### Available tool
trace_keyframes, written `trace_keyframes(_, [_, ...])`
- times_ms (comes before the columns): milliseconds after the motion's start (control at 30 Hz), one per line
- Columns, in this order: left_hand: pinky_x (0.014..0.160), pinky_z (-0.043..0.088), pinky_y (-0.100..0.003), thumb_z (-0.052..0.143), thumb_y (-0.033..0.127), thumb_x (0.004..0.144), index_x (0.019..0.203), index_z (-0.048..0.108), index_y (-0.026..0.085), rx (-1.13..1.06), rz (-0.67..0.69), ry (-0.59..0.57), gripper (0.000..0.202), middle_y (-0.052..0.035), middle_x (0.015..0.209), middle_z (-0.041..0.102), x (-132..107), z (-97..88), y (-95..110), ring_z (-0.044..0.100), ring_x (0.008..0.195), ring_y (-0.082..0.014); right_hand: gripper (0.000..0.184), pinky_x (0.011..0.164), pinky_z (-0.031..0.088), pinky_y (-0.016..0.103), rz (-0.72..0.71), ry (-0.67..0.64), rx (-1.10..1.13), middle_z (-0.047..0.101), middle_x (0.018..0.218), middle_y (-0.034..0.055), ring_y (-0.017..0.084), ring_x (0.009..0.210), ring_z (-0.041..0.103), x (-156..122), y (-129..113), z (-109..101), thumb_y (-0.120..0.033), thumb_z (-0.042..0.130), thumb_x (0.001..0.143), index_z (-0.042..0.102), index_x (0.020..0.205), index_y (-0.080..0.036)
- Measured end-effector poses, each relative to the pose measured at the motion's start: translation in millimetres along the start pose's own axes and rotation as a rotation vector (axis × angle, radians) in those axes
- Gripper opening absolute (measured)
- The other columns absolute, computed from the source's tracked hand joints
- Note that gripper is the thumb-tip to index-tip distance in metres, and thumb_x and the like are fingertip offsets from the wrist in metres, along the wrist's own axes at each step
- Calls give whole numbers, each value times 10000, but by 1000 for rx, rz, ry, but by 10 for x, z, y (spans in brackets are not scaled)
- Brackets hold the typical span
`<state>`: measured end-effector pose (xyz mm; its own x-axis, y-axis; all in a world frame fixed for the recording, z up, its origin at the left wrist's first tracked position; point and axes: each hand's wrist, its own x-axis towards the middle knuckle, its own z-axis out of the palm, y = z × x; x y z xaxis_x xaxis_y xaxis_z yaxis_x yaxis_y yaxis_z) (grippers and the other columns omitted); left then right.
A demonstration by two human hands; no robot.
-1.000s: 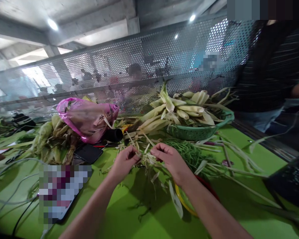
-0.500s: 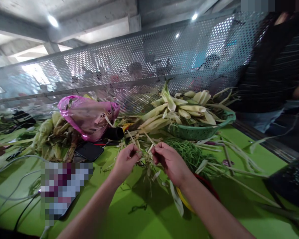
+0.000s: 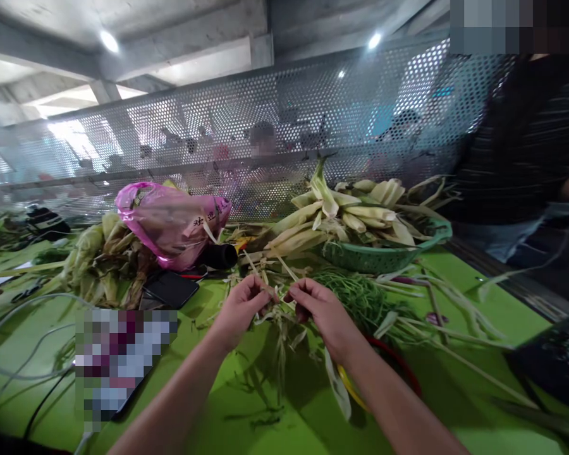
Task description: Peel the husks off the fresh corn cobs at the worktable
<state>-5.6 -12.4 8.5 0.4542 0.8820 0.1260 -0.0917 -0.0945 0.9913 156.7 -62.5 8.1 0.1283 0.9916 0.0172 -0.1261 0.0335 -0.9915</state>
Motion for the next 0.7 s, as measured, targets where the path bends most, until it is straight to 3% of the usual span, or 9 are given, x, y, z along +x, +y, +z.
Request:
trace_keyframes(133, [506,275,-198,657,331,744,714,469,172,44,6,33,248,54,585,466,32,0,-78,388,533,-70,286,500,307,228,-3,-15,-57,600,719,-13,84,515,429,-32,-44,25,-454,711,767,614,773,-185])
trace_keyframes(300, [568,354,-209,725,320,683,749,479,169,29,27,79,296,37,651,519,51,5,-115,476,593,-90,318,457,296,215,39,-21,-55,527,585,-40,85,461,438,-77,-83,91,-485,692,779,564,767,-193])
trace_keyframes(500, [609,392,-225,688,241,706,758,536,152,85,27,25,183,15,677,564,45,1,-84,517,627,-105,300,400,280,189,80,-75,23,620,665,-6,65,417,419,-93,-69,137,-466,656,810,533,799,-193])
trace_keyframes(700, [651,414,-222,611,165,743,816,624,142,195,67,-28,78,-9,741,629,8,18,-56,545,677,-111,301,378,210,173,135,-63,52,520,536,-38,69,426,367,-91,-56,115,-461,678,792,537,798,-195])
